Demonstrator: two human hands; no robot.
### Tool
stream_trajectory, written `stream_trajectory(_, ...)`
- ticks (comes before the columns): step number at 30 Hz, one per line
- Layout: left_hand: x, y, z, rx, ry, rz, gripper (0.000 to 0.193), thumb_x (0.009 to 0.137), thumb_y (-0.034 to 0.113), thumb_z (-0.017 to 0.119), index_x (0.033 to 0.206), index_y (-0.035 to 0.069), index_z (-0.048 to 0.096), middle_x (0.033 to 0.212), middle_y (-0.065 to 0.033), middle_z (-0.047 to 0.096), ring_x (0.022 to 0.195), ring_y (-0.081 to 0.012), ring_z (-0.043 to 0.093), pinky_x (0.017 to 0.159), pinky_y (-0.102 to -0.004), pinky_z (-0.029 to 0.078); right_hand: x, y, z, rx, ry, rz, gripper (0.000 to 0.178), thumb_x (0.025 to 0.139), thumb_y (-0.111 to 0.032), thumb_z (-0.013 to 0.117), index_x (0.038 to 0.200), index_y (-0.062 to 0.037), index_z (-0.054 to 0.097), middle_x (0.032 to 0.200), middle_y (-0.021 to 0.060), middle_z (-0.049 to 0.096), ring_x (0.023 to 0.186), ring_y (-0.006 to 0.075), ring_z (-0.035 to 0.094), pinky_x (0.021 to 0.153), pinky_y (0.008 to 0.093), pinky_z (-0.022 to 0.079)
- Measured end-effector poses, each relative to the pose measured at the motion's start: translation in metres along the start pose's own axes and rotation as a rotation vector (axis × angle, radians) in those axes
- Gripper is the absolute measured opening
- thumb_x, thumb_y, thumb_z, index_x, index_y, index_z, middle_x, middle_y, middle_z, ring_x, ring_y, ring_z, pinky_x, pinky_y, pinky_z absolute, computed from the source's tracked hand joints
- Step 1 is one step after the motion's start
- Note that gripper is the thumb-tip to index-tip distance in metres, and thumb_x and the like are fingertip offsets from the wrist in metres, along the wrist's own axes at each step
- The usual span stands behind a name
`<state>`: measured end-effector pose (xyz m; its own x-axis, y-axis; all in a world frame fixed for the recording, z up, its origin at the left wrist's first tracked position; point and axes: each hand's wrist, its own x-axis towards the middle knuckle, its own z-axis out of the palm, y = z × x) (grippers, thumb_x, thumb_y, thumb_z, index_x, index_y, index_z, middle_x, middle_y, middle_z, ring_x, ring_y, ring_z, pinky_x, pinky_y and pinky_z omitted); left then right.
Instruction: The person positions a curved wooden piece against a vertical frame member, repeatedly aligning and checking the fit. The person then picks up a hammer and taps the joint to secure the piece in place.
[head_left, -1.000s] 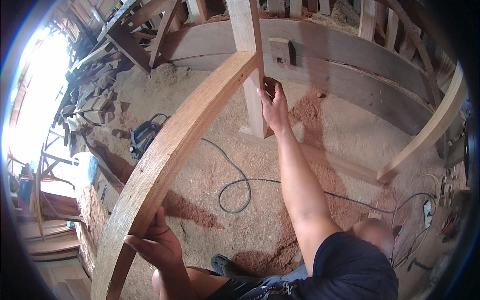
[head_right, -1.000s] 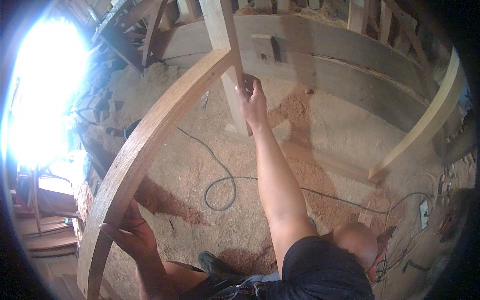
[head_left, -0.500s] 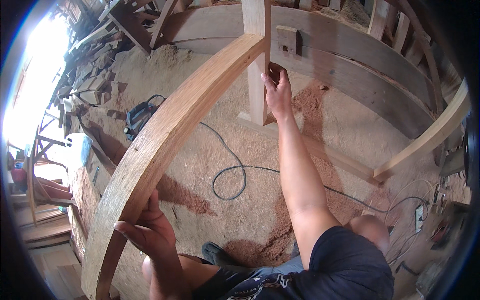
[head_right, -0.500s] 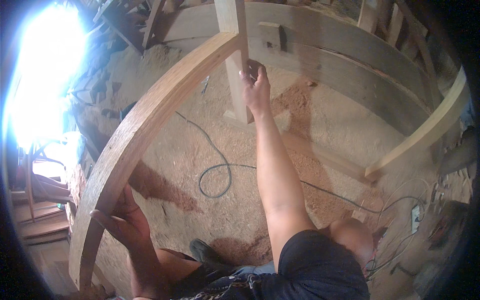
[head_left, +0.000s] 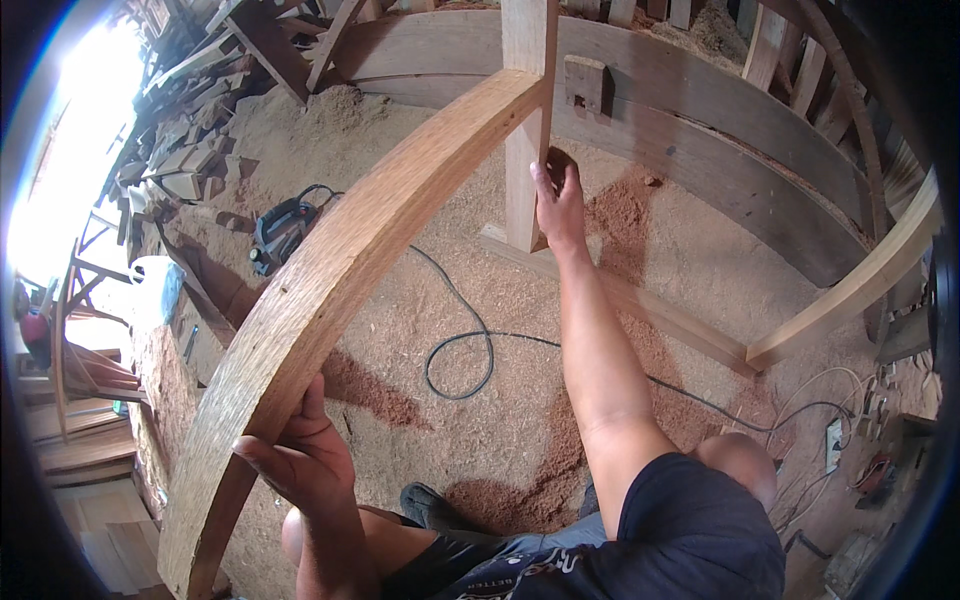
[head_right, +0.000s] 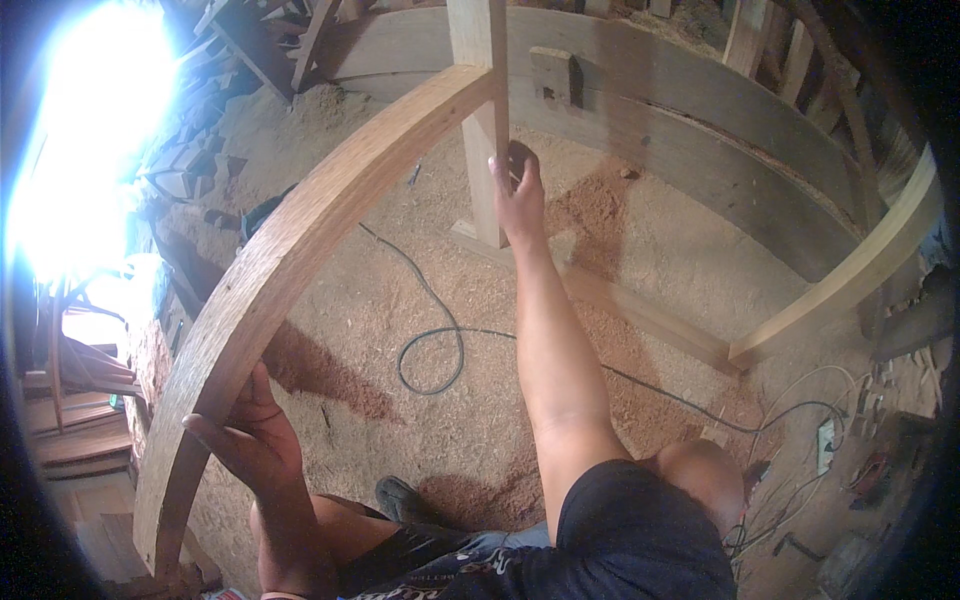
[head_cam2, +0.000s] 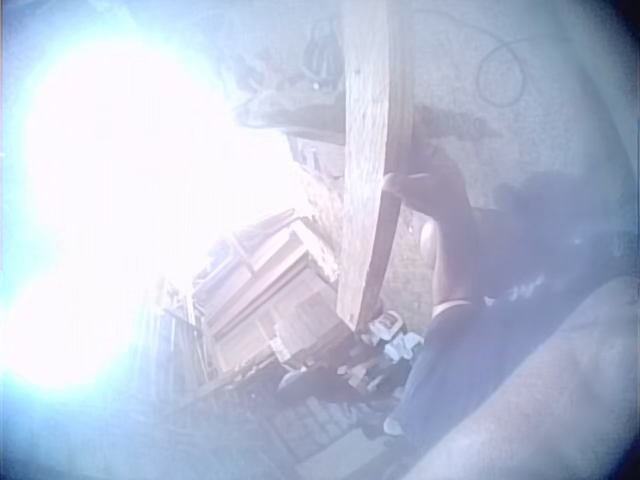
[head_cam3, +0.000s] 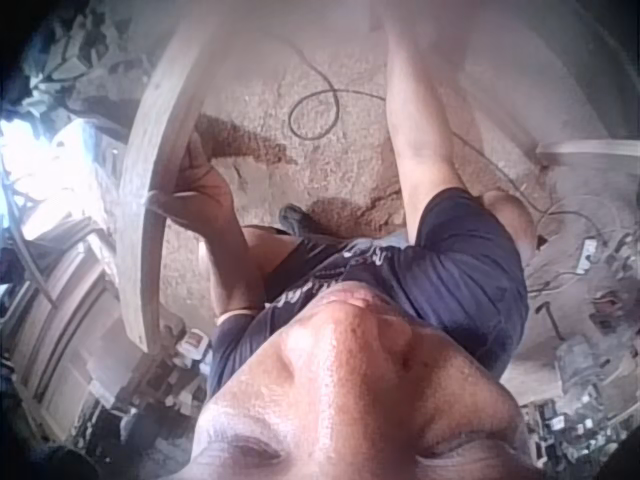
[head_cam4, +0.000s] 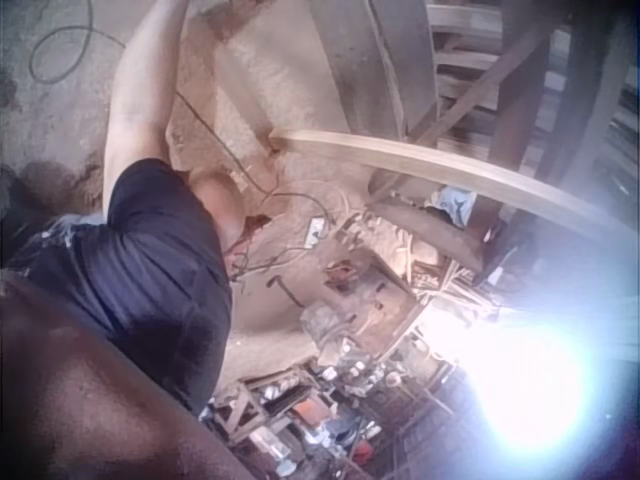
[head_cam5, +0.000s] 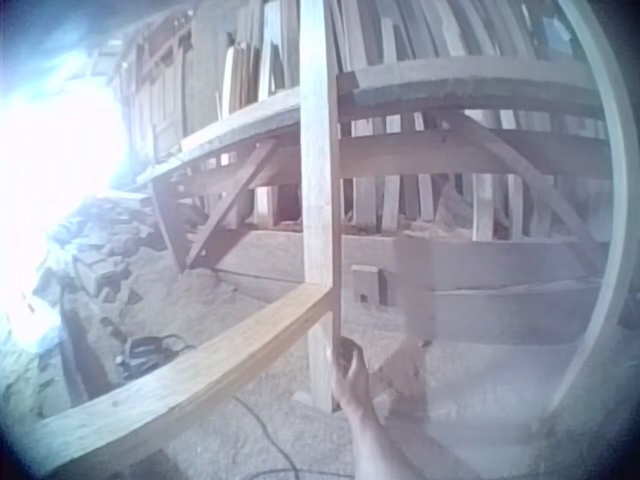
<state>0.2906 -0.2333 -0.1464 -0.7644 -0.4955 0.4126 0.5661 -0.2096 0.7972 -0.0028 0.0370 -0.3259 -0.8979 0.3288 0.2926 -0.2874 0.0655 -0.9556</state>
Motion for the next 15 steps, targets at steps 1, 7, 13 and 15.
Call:
stream_trajectory(1,0.000,-0.001,0.001,-0.018,-0.013,0.000,0.074,0.102,0.050,0.056,0.153,0.004,0.030,0.150,-0.0217,0.045,0.136,-0.0353,0.052,0.107,-0.0489,0.055,-0.005,0.012,0.000,0.020,0.002,0.033,0.055,0.098,-0.026,0.069,0.140,0.0036,0.048,0.138,0.0208,0.059,0.127,0.0270,0.059,0.107,0.0379,0.047)
stream_trajectory(7,-0.001,0.000,0.004,-0.036,-0.035,0.007,0.069,0.103,0.048,0.056,0.151,0.003,0.035,0.148,-0.0207,0.049,0.135,-0.0343,0.053,0.109,-0.0482,0.054,-0.035,0.079,-0.009,-0.428,-0.202,0.252,0.076,0.083,-0.028,0.081,0.143,-0.0004,0.044,0.127,0.0245,0.067,0.120,0.0347,0.065,0.102,0.0414,0.052)
stream_trajectory(13,-0.001,-0.003,0.005,-0.057,-0.034,0.002,0.069,0.103,0.048,0.055,0.150,0.002,0.035,0.149,-0.0214,0.047,0.134,-0.0343,0.054,0.107,-0.0475,0.056,-0.055,0.107,-0.022,-0.643,-0.321,0.291,0.067,0.081,-0.026,0.082,0.135,-0.0037,0.048,0.122,0.0259,0.068,0.117,0.0428,0.064,0.099,0.0481,0.052)
stream_trajectory(15,0.000,-0.005,0.005,-0.057,-0.051,0.005,0.069,0.103,0.049,0.055,0.150,0.002,0.036,0.148,-0.0218,0.047,0.134,-0.0346,0.054,0.106,-0.0475,0.056,-0.054,0.114,-0.026,-0.676,-0.323,0.267,0.065,0.082,-0.027,0.081,0.133,-0.0049,0.049,0.120,0.0259,0.068,0.115,0.0441,0.064,0.098,0.0495,0.052)
